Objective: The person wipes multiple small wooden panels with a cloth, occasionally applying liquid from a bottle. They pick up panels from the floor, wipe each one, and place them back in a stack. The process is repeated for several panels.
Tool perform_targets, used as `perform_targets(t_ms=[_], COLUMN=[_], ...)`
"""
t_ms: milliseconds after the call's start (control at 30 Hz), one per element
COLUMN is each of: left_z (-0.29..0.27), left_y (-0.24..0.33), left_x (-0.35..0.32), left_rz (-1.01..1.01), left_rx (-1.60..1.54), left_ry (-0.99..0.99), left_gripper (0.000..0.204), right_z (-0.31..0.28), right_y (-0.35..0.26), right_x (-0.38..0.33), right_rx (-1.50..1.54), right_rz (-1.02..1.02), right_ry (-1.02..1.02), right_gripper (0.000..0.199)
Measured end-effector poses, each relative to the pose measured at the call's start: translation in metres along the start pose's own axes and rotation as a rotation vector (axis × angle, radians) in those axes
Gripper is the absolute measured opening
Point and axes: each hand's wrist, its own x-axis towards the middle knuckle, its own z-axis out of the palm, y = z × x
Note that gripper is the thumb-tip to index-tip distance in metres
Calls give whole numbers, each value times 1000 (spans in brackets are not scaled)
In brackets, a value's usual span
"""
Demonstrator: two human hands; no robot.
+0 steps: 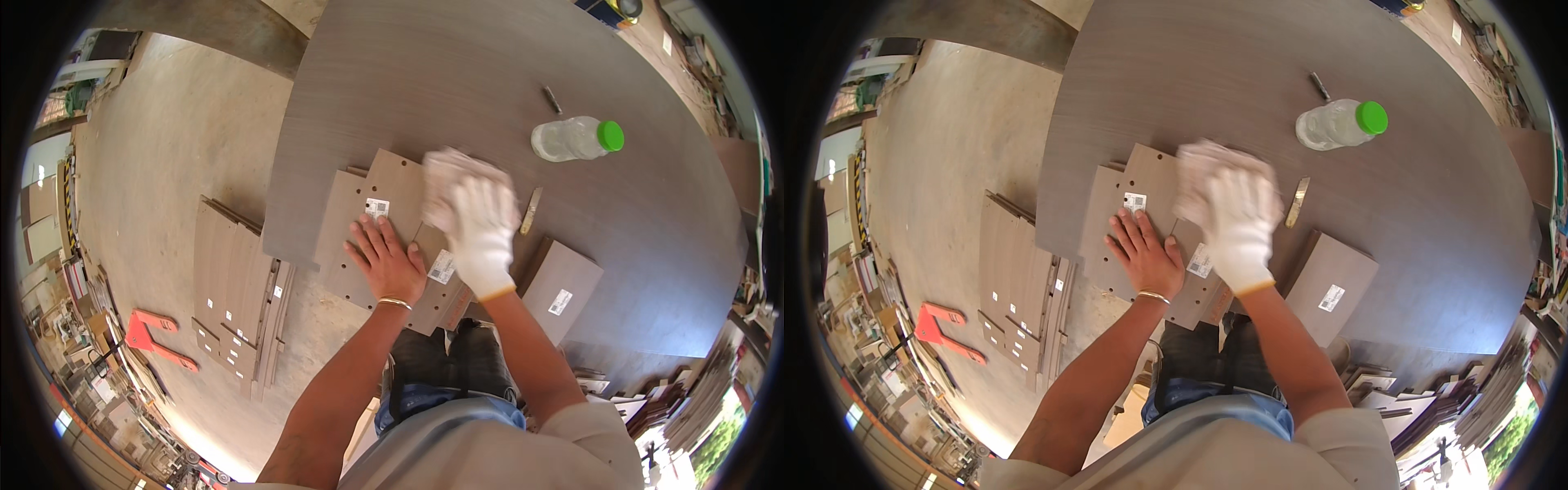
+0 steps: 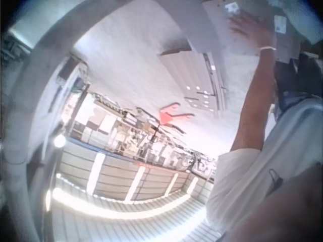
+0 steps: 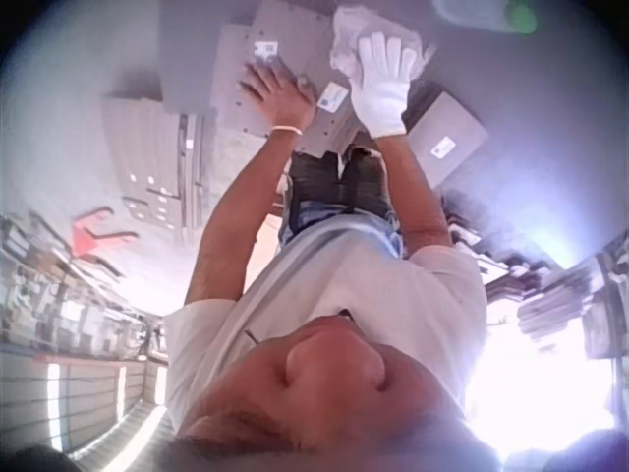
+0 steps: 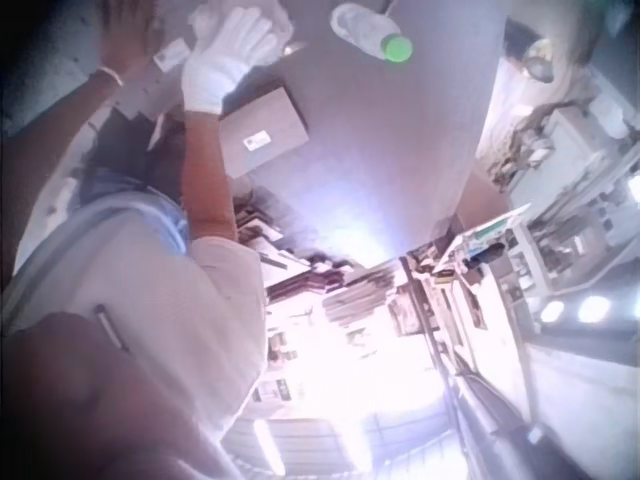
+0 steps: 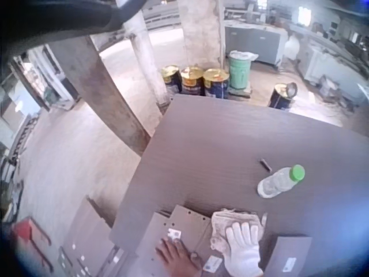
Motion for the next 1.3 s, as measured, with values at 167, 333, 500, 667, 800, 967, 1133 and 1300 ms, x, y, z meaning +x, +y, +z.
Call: perform_targets(t_ms=[167,333,500,667,800,967,1133,1300], left_z=[0,-21,3,-21,-1,-2,-4,-5], left_y=[3,8,-3,9,2,1,3,4], left_x=[1,5,-1,3,1,0,1,1], left_rz=[33,-6,18,3,50,35,26,4], left_rx=[11,-7,209,19,39,-20,-56,-69], left_ry=[27,-202,-19,-131,20,30,24,20], left_gripper=[79,90,99,104,87,78,77,77], right_z=[22,37,10,3,-6,24,13,17], right_y=[-9,-45,-30,-13,-4,-6,13,-3], right_x=[-14,31,-1,-49,-20,-83,-38,-78], right_rx=[-5,221,157,141,71,118,124,54], right_rz=[-31,-352,-49,-203,65,28,70,-105], right_ry=[80,154,57,-15,167,53,189,89], right_gripper=[73,54,59,58,56,59,68,53])
